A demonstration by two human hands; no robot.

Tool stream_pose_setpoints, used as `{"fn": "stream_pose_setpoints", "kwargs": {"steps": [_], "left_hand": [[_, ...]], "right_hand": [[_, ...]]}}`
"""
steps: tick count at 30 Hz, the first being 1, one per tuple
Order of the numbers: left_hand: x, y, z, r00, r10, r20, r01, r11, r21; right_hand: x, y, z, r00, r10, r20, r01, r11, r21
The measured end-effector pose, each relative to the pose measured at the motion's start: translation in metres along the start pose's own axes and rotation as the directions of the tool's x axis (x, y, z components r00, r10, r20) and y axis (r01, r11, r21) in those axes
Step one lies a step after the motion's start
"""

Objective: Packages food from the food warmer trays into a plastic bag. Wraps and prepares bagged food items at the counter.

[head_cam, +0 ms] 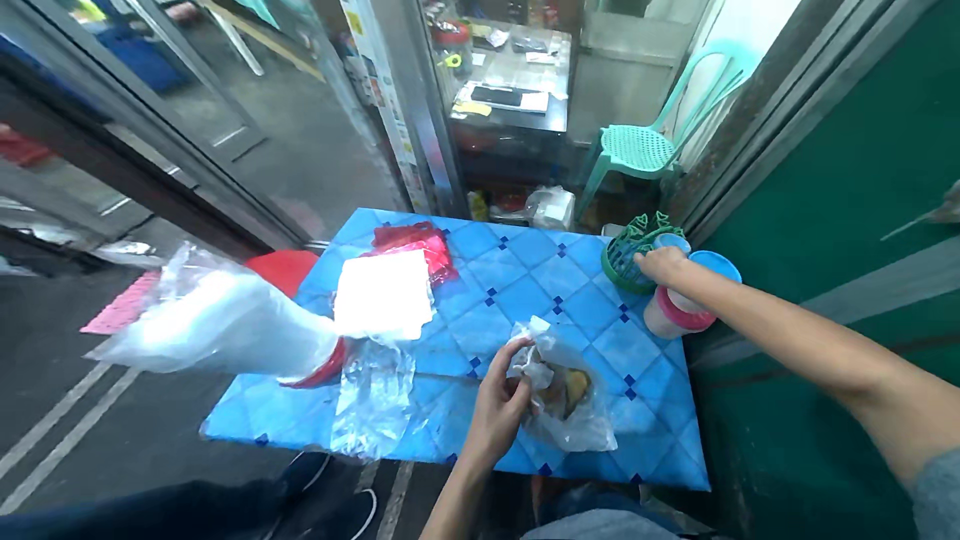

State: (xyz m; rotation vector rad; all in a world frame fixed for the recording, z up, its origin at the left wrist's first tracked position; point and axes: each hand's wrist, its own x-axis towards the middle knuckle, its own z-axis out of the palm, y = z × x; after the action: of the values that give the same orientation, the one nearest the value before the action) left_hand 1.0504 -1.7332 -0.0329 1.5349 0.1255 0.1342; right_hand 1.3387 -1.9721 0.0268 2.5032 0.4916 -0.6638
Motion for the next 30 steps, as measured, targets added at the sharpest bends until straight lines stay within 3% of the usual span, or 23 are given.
{"fn": "stream_pose_setpoints", "kwargs": {"steps": [8, 11, 13, 17, 20, 24, 27, 30], "left_hand": [[-0.005, -0.001, -0.003, 1.000, -0.020, 0.007, 0.020, 1.000, 0.004], [-0.006, -0.001, -0.004, 1.000, -0.017, 0.019, 0.017, 1.000, 0.000], [-0.008, -0.001, -0.003, 1.000, -0.014, 0.024, 0.014, 1.000, 0.010], [-0.011, 0.000, 0.000, 0.999, -0.009, 0.035, 0.009, 1.000, 0.016], [-0.013, 0.001, 0.003, 0.999, -0.007, 0.042, 0.007, 1.000, 0.008], [-0.013, 0.004, 0.003, 0.998, 0.028, 0.062, -0.029, 0.999, 0.023], [-0.015, 0.004, 0.002, 0.997, 0.065, 0.052, -0.067, 0.997, 0.041], [-0.018, 0.006, 0.001, 0.996, 0.070, 0.045, -0.072, 0.997, 0.031]], "right_hand": [[-0.004, 0.017, -0.031, 0.984, 0.010, -0.177, 0.012, 0.992, 0.126], [-0.002, 0.033, -0.052, 0.961, 0.046, -0.271, 0.033, 0.960, 0.278], [0.000, 0.049, -0.068, 0.936, 0.066, -0.345, 0.068, 0.929, 0.363], [-0.021, 0.069, -0.109, 0.870, 0.006, -0.493, 0.273, 0.827, 0.491], [-0.065, 0.043, -0.140, 0.849, -0.106, -0.518, 0.455, 0.645, 0.614], [-0.079, -0.017, -0.147, 0.724, -0.256, -0.640, 0.689, 0.218, 0.692], [-0.091, -0.074, -0.155, 0.655, -0.360, -0.664, 0.698, -0.045, 0.714], [-0.097, -0.130, -0.163, 0.594, -0.468, -0.654, 0.586, -0.305, 0.751]]}}
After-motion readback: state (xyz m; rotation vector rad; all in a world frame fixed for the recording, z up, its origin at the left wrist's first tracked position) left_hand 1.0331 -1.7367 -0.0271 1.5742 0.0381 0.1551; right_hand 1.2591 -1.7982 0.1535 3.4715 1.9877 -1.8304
